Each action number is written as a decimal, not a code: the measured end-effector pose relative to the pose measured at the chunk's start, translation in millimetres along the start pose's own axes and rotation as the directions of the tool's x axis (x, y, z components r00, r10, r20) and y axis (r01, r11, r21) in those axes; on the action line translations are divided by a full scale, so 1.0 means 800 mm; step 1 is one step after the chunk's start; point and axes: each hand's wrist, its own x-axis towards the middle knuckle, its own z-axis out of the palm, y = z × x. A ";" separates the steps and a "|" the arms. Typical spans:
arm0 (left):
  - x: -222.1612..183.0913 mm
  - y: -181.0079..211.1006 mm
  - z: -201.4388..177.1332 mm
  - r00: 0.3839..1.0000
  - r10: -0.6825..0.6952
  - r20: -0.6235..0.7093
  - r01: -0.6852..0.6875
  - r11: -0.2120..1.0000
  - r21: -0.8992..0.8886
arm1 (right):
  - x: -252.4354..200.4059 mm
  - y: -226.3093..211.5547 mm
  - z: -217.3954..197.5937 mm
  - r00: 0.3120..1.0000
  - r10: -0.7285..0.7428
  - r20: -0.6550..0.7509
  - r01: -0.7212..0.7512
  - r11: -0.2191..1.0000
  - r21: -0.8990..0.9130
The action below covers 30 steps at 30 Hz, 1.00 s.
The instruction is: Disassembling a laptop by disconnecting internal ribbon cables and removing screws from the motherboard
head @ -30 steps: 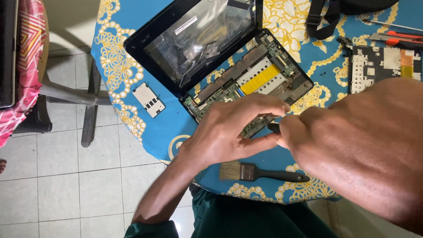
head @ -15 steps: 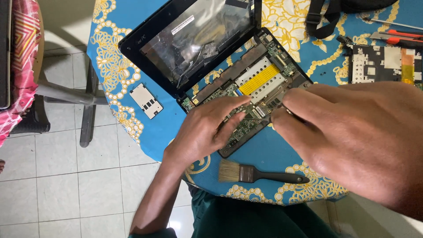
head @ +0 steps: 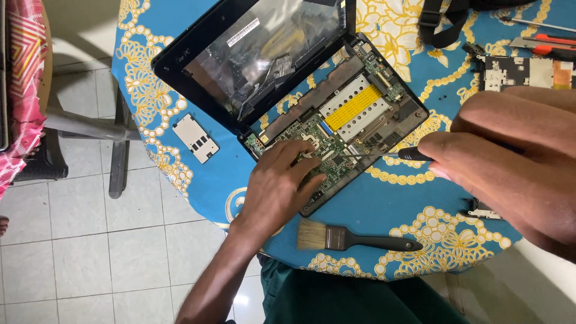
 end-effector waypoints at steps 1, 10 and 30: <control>0.002 0.001 0.006 1.000 0.001 0.001 -0.001 1.000 0.001 | -0.002 0.002 0.001 1.000 0.001 -0.001 -0.001 1.000 0.000; 0.007 0.006 0.028 0.997 -0.080 -0.017 0.081 0.995 0.062 | -0.011 0.010 0.011 1.000 0.005 0.009 -0.005 0.998 0.056; 0.033 0.022 0.034 0.982 -0.114 0.151 0.069 0.958 0.277 | -0.133 0.007 0.156 0.423 0.904 0.063 -0.144 -0.002 0.990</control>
